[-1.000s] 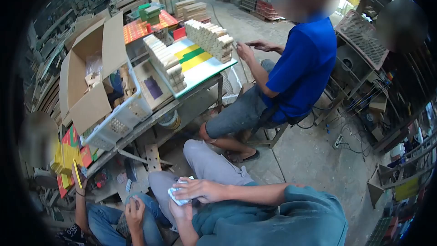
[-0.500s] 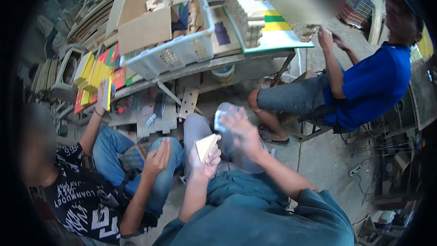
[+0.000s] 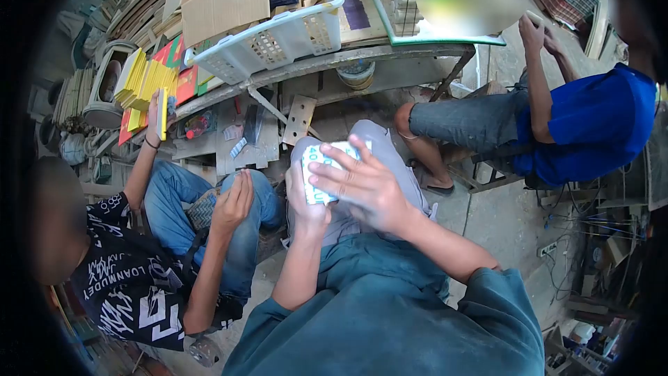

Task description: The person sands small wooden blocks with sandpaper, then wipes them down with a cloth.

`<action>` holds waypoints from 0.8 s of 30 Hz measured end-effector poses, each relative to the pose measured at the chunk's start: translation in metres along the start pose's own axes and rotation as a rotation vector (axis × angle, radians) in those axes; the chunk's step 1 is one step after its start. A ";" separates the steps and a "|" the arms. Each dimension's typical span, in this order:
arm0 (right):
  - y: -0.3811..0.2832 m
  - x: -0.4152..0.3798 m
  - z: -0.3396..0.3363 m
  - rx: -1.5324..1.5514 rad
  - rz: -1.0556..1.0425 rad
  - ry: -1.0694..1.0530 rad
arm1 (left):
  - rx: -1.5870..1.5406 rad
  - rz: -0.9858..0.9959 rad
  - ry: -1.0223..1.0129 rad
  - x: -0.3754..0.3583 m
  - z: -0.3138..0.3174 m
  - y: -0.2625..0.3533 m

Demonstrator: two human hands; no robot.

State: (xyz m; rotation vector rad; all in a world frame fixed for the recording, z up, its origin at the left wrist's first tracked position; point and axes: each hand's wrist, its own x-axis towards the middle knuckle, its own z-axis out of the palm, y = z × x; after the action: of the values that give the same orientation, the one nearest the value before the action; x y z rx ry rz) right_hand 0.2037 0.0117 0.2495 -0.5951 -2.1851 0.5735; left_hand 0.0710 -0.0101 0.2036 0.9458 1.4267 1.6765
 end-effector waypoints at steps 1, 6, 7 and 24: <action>0.015 -0.003 0.003 -0.004 0.004 0.003 | -0.246 -0.245 -0.106 -0.001 -0.007 0.003; 0.018 -0.001 -0.001 0.030 0.126 0.170 | -0.015 0.136 -0.082 -0.003 -0.006 0.014; 0.002 -0.003 0.001 0.142 0.045 0.049 | 0.050 0.172 -0.100 -0.007 -0.010 0.015; 0.009 -0.037 0.040 -0.020 0.132 0.294 | -0.535 -0.225 0.030 -0.039 0.015 -0.032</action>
State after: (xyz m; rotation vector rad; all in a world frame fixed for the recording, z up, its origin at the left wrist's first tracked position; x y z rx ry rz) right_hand 0.1959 -0.0107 0.1992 -0.7870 -1.8874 0.4986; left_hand 0.1043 -0.0338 0.1708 0.4451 0.9766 1.7715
